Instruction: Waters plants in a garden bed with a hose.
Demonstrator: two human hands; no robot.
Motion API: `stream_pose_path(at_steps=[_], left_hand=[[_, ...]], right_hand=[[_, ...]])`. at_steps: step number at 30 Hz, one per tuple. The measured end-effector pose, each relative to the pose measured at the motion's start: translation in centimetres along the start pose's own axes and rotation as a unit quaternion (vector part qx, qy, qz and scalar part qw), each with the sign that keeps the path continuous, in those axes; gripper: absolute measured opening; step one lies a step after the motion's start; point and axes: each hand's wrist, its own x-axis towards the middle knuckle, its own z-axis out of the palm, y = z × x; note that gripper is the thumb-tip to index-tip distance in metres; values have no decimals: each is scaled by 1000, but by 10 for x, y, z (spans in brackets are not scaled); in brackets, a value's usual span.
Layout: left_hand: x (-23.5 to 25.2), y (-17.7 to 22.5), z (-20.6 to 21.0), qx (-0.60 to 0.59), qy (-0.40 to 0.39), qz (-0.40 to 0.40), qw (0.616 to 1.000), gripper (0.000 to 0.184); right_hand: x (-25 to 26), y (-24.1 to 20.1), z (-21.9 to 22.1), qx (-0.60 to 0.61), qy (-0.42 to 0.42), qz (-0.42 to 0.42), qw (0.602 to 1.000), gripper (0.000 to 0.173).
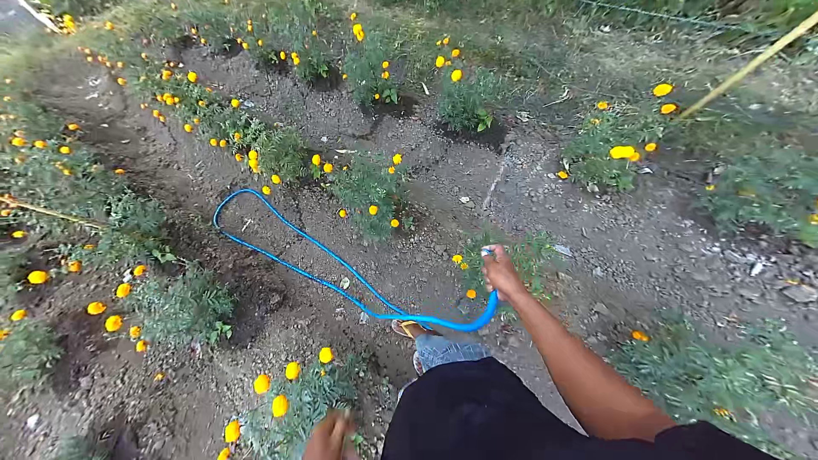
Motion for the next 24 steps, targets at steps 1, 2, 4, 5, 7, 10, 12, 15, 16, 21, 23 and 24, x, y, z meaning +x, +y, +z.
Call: stream_pose_path(at_steps=[1,2,4,5,7,10,12,15,16,21,23,24], left_hand=[[31,11,5,41,5,37,998,44],[57,32,17,89,3,67,994,43],[96,78,59,167,-23,123,978,57],[112,94,85,192,-35,161,968,67],[137,109,137,213,-63,240,945,76],[145,115,189,187,-129,294,928,68],[146,111,201,163,-157,295,928,57],[148,111,209,174,-135,283,934,56],[144,114,213,182,-124,272,937,56],[123,123,262,84,-98,292,948,53],[112,128,286,13,-108,304,947,49],[104,133,297,-18,-115,306,945,47]], right_hand=[[-6,-1,10,-13,-33,6,999,37],[-10,-4,21,-25,-63,10,998,38],[-19,-12,41,-38,-109,21,993,38],[-23,-17,48,-44,-126,22,991,37],[-30,-28,58,-56,-156,26,986,36],[-35,-38,63,-68,-190,28,979,34],[-35,-38,61,-72,-199,17,977,33],[-34,-34,54,-107,-171,-40,979,38],[-33,-35,50,-132,-157,-59,977,40],[-27,-35,13,-200,-168,-77,962,42],[-29,-32,-12,-171,-174,-71,967,40],[-32,-31,-27,-149,-171,-68,972,40]])
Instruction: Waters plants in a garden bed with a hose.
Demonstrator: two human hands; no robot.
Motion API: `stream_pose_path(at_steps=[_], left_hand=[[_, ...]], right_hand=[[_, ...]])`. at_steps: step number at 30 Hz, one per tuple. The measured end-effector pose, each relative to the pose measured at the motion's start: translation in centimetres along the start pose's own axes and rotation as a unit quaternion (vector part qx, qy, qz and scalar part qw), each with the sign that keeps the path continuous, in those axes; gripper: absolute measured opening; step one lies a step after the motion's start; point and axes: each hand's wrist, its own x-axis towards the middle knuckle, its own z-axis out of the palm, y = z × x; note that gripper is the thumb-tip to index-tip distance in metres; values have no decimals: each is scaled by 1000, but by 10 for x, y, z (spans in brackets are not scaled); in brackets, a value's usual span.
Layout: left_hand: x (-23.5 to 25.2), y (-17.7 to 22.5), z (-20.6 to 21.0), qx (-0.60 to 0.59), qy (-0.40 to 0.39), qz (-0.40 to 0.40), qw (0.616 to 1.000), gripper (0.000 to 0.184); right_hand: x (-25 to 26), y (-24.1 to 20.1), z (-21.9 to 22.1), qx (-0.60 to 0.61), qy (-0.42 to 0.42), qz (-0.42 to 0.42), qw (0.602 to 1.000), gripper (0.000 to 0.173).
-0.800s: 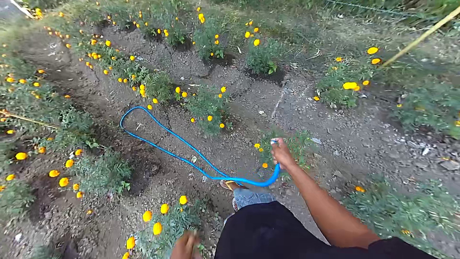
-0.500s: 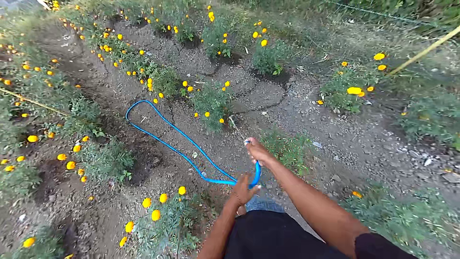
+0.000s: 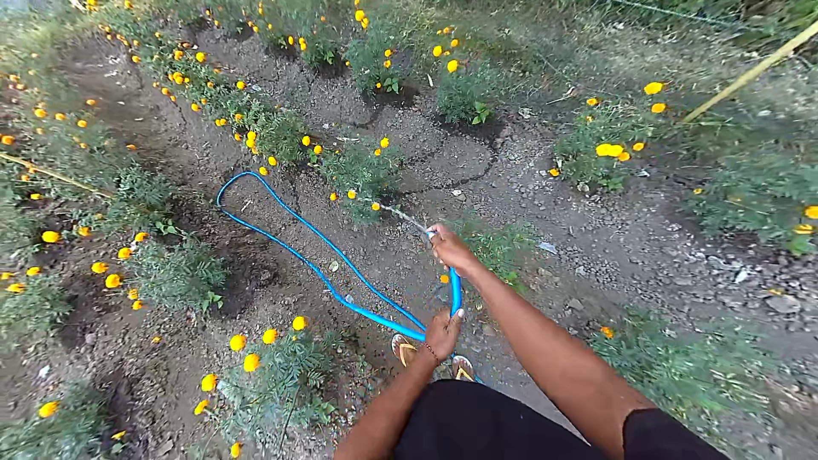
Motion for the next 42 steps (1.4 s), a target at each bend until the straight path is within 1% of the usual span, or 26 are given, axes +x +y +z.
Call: stream_pose_path(at_steps=[3,8,11,13,16,20,25,31,37,42], left_hand=[[-4,28,40,-87,-8,12,996,42],[-17,85,123,-199,-65,-17,978,40],[-19,112,162,-221,-84,-24,971,39],[-21,121,181,-230,-92,-27,968,40],[-25,117,201,-240,-96,-34,965,41],[-28,99,209,-241,-80,-27,967,40],[-30,88,205,-214,-70,-37,974,39],[-30,78,194,-192,-87,-41,977,39],[-27,78,183,-144,-102,-43,983,38],[-22,77,180,-117,-118,-51,985,42]], right_hand=[[-28,15,-38,39,19,-5,999,38],[-83,31,-101,-26,8,-19,999,36],[-112,39,-134,-42,34,-40,998,35],[-125,45,-149,-50,40,-43,997,35],[-132,61,-156,-60,32,-43,997,33],[-132,76,-148,-57,25,-49,997,32],[-128,81,-137,-84,20,-56,995,33],[-122,84,-125,-92,3,-67,994,30],[-120,81,-119,-89,6,-52,995,34],[-119,79,-118,-108,7,-44,993,35]])
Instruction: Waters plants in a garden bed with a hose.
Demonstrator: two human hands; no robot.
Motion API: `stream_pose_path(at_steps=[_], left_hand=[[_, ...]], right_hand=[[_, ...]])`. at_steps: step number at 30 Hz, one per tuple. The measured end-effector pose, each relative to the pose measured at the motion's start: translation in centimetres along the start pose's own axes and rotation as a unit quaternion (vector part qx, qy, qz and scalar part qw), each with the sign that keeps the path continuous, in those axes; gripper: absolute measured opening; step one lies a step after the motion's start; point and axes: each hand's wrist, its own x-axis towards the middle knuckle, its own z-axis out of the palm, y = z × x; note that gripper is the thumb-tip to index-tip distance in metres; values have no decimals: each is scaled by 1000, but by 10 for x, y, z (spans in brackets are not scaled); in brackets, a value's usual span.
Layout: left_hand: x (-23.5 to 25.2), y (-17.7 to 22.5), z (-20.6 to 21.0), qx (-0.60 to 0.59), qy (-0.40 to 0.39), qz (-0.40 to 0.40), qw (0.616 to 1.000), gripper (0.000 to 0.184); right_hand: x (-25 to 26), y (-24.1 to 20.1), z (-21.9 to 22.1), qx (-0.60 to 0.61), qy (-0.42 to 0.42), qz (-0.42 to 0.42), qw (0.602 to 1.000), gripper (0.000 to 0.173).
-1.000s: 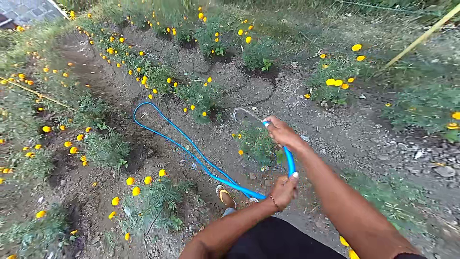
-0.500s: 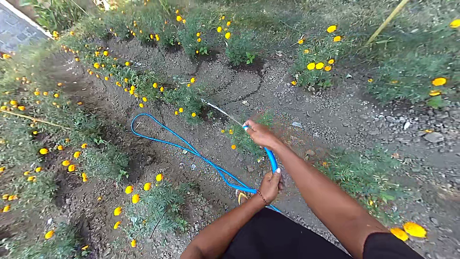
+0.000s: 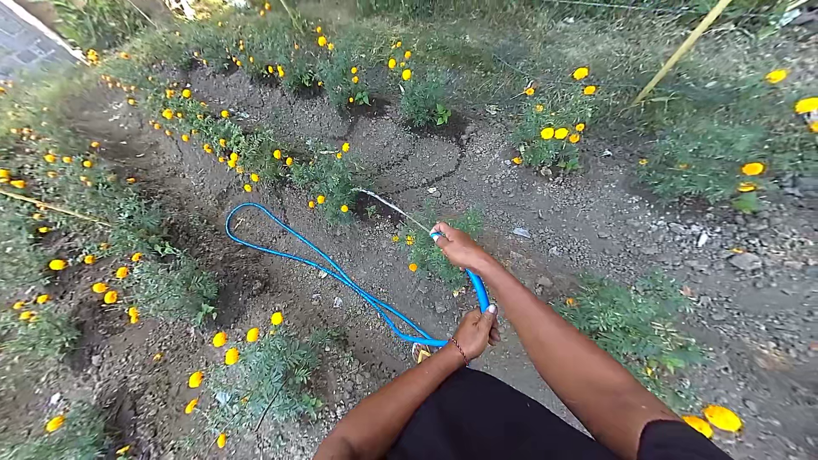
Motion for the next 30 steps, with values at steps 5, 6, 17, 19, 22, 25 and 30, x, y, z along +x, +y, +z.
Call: stream_pose_path(at_steps=[5,6,17,19,22,25,30], left_hand=[[2,2,-3,24,-13,7,1000,44],[2,3,-3,29,-14,8,999,44],[4,10,-2,57,-26,0,998,51],[3,11,-1,51,-25,-1,998,51],[1,14,-1,46,-26,-8,999,52],[0,16,0,35,-27,-7,999,51],[-5,21,0,38,-28,-15,999,52]], right_hand=[[0,2,-2,10,31,12,999,35],[0,3,-2,6,35,14,999,35],[4,1,-2,-44,31,14,998,37],[7,2,0,-53,27,21,998,36],[9,1,1,-67,18,31,997,36],[10,1,1,-74,24,40,996,36],[8,-3,1,-93,25,59,994,37]])
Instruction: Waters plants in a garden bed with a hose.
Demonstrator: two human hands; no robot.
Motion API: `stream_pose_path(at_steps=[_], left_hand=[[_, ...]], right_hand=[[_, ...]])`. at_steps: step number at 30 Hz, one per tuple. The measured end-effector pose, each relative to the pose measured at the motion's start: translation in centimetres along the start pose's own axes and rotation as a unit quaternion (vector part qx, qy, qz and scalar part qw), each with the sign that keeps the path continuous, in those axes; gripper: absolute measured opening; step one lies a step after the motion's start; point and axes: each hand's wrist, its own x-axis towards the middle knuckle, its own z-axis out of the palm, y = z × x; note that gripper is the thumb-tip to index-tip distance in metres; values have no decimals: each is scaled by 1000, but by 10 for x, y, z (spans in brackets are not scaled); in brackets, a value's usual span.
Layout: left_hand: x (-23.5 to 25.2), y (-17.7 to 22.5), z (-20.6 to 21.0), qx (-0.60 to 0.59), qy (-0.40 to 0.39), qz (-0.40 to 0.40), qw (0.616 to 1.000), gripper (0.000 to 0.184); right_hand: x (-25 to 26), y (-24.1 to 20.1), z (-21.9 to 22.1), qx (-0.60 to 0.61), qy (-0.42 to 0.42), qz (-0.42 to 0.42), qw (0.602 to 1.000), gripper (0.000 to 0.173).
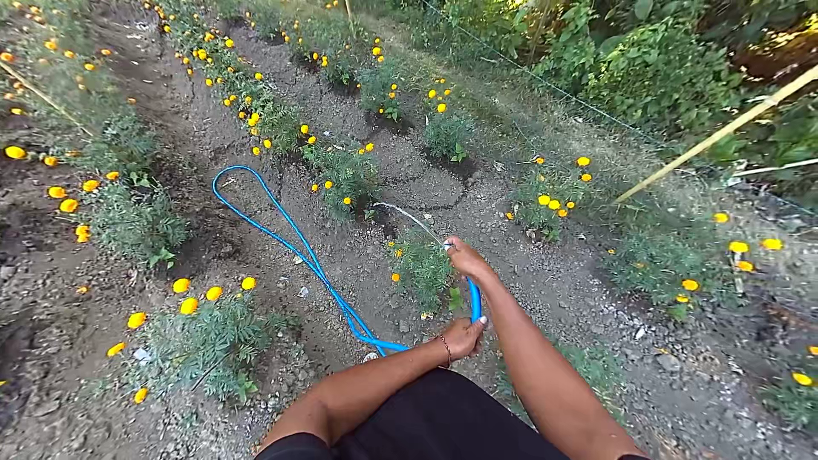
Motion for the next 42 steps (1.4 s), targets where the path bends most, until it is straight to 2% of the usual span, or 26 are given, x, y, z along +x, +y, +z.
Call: stream_pose_path(at_steps=[16,27,42], left_hand=[[-11,2,-9,-13,-8,-3,1000,51],[-21,-4,-29,-25,48,31,998,49],[-29,-8,-45,-24,94,12,995,52]], right_hand=[[-3,-13,7,-26,-2,43,999,36],[-6,-51,25,-16,20,-36,999,36],[6,-70,44,-25,13,-61,998,36]])
